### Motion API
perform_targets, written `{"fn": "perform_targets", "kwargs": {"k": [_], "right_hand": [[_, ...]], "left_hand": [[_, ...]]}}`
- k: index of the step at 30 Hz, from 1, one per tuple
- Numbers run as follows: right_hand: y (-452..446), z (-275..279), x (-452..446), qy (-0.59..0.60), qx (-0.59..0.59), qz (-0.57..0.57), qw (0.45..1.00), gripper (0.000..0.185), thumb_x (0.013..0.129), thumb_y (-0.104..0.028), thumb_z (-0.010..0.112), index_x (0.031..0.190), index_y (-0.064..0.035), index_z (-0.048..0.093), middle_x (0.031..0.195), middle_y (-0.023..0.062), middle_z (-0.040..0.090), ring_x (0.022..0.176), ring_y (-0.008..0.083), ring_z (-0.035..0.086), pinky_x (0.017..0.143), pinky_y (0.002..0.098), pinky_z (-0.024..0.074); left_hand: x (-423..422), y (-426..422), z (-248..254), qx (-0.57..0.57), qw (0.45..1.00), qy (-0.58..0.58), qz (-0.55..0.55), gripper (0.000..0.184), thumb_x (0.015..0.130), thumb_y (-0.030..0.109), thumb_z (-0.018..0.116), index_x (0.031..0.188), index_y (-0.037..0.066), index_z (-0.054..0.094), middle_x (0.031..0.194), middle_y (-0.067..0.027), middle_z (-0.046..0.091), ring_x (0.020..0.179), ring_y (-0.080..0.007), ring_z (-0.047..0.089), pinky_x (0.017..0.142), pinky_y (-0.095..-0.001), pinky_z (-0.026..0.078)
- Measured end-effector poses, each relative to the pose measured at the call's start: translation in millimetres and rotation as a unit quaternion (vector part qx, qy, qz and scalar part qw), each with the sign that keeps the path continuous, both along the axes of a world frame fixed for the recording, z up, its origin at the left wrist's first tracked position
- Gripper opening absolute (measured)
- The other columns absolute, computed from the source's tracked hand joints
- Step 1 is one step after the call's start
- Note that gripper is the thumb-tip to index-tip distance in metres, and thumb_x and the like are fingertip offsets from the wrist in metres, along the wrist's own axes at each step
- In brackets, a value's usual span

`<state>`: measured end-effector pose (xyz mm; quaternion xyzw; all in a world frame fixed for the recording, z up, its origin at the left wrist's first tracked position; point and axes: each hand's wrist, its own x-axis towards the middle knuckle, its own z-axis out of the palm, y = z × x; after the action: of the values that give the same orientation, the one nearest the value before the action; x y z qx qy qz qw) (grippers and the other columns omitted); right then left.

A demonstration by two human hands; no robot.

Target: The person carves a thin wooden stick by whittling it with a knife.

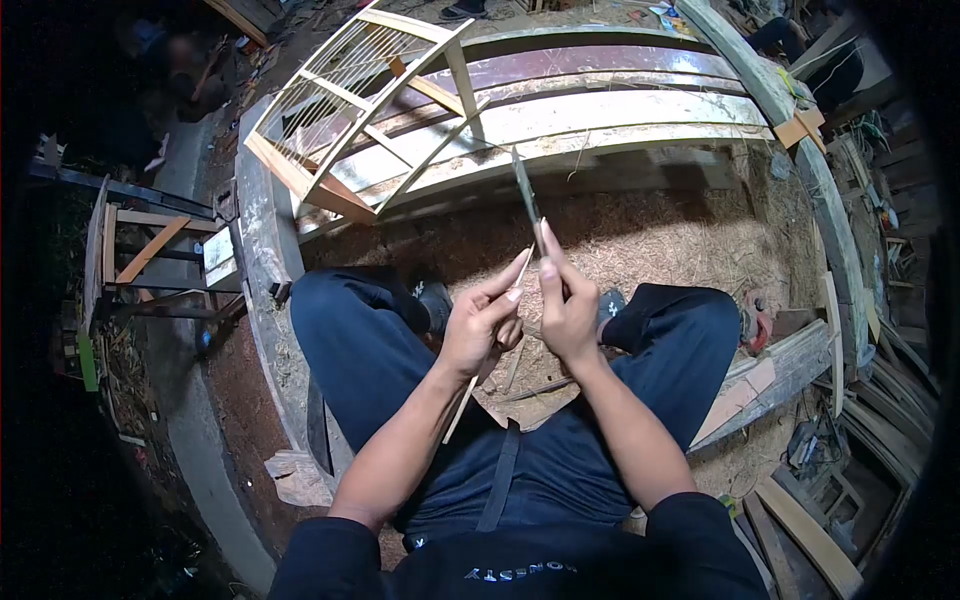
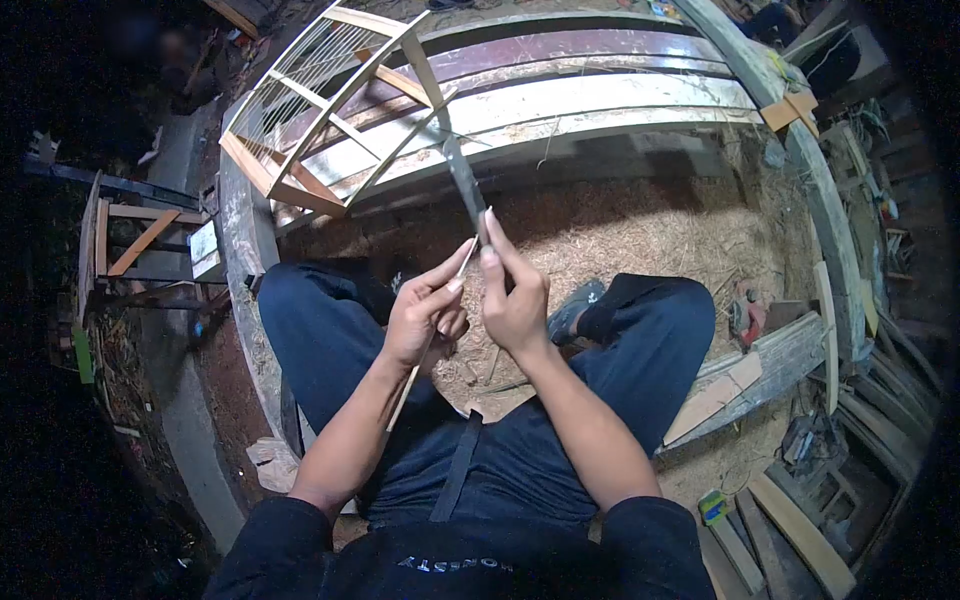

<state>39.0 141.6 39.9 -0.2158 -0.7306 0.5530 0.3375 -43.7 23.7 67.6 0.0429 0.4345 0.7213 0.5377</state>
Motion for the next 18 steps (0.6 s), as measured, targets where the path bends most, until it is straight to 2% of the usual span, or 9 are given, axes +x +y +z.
{"fn": "perform_targets", "kwargs": {"k": [4,5,8,9,10,12,14,16,18], "right_hand": [[-10.9,6.9,6.6,-0.033,0.043,0.037,0.998,0.042,0.099,-0.007,0.050,0.140,0.0003,0.056,0.119,0.0286,0.068,0.109,0.0316,0.070,0.088,0.0368,0.0531],[-16.4,-2.7,5.5,0.004,0.044,0.032,0.999,0.042,0.099,-0.008,0.050,0.140,0.0006,0.056,0.120,0.0291,0.067,0.111,0.0323,0.070,0.089,0.0374,0.0529],[-1.2,-5.2,-2.9,0.032,0.041,-0.011,0.999,0.043,0.099,-0.009,0.052,0.140,0.0014,0.055,0.119,0.0287,0.067,0.108,0.0348,0.070,0.089,0.0372,0.0528],[2.0,5.7,-0.9,-0.026,-0.075,0.000,0.997,0.044,0.098,-0.009,0.052,0.140,0.0024,0.054,0.119,0.0291,0.067,0.107,0.0347,0.070,0.090,0.0378,0.0527],[0.7,3.9,1.2,-0.027,-0.075,-0.001,0.997,0.044,0.098,-0.009,0.052,0.140,0.0024,0.054,0.119,0.0291,0.067,0.107,0.0347,0.070,0.090,0.0378,0.0527],[-6.7,0.3,4.8,-0.015,0.070,0.035,0.997,0.043,0.099,-0.008,0.050,0.141,0.0031,0.054,0.122,0.0285,0.066,0.108,0.0316,0.070,0.089,0.0364,0.0530],[-11.6,3.0,5.1,-0.045,0.029,0.056,0.997,0.043,0.099,-0.008,0.050,0.140,0.0032,0.054,0.122,0.0275,0.067,0.106,0.0313,0.071,0.088,0.0361,0.0532],[-2.9,-1.3,-5.7,0.027,0.049,-0.021,0.998,0.043,0.099,-0.009,0.051,0.139,0.0032,0.055,0.119,0.0272,0.068,0.106,0.0343,0.071,0.089,0.0366,0.0534],[0.5,3.1,-0.5,-0.009,-0.018,-0.024,1.000,0.043,0.098,-0.008,0.052,0.139,0.0040,0.055,0.119,0.0281,0.068,0.110,0.0352,0.070,0.092,0.0386,0.0529]], "left_hand": [[-11.7,2.0,-5.0,0.007,1.000,0.023,0.020,0.046,0.102,0.009,0.054,0.147,0.003,0.049,0.061,0.0054,0.046,0.047,-0.0039,0.040,0.047,-0.0213,0.035],[-10.0,2.7,-6.3,0.000,0.999,0.038,0.030,0.043,0.102,0.009,0.054,0.144,0.002,0.051,0.062,0.0055,0.047,0.048,-0.0032,0.040,0.046,-0.0207,0.033],[0.3,0.8,2.9,-0.019,0.999,0.028,0.023,0.043,0.102,0.009,0.054,0.144,0.001,0.050,0.065,0.0055,0.048,0.048,-0.0028,0.040,0.046,-0.0211,0.034],[2.1,1.6,2.2,-0.012,1.000,0.024,0.015,0.046,0.102,0.009,0.054,0.147,0.003,0.048,0.065,0.0053,0.047,0.049,-0.0034,0.040,0.047,-0.0219,0.034],[-0.7,1.4,-2.3,-0.011,1.000,0.023,0.014,0.046,0.102,0.009,0.054,0.147,0.003,0.048,0.065,0.0053,0.047,0.049,-0.0034,0.040,0.047,-0.0219,0.034],[-12.7,2.2,-8.6,0.000,0.999,0.037,0.002,0.050,0.102,0.009,0.054,0.151,0.006,0.044,0.065,0.0052,0.045,0.050,-0.0044,0.040,0.049,-0.0231,0.035],[-10.7,2.0,-3.1,-0.011,0.999,0.049,-0.001,0.051,0.102,0.008,0.053,0.152,0.006,0.043,0.063,0.0059,0.043,0.049,-0.0043,0.039,0.049,-0.0232,0.036],[1.0,2.4,3.8,-0.037,0.999,0.026,0.019,0.047,0.102,0.008,0.054,0.148,0.002,0.047,0.060,0.0068,0.044,0.046,-0.0032,0.038,0.048,-0.0221,0.035],[2.2,-0.1,-5.9,-0.018,0.999,0.025,0.010,0.046,0.102,0.009,0.055,0.147,0.002,0.048,0.061,0.0066,0.044,0.046,-0.0033,0.039,0.048,-0.0223,0.036]]}}
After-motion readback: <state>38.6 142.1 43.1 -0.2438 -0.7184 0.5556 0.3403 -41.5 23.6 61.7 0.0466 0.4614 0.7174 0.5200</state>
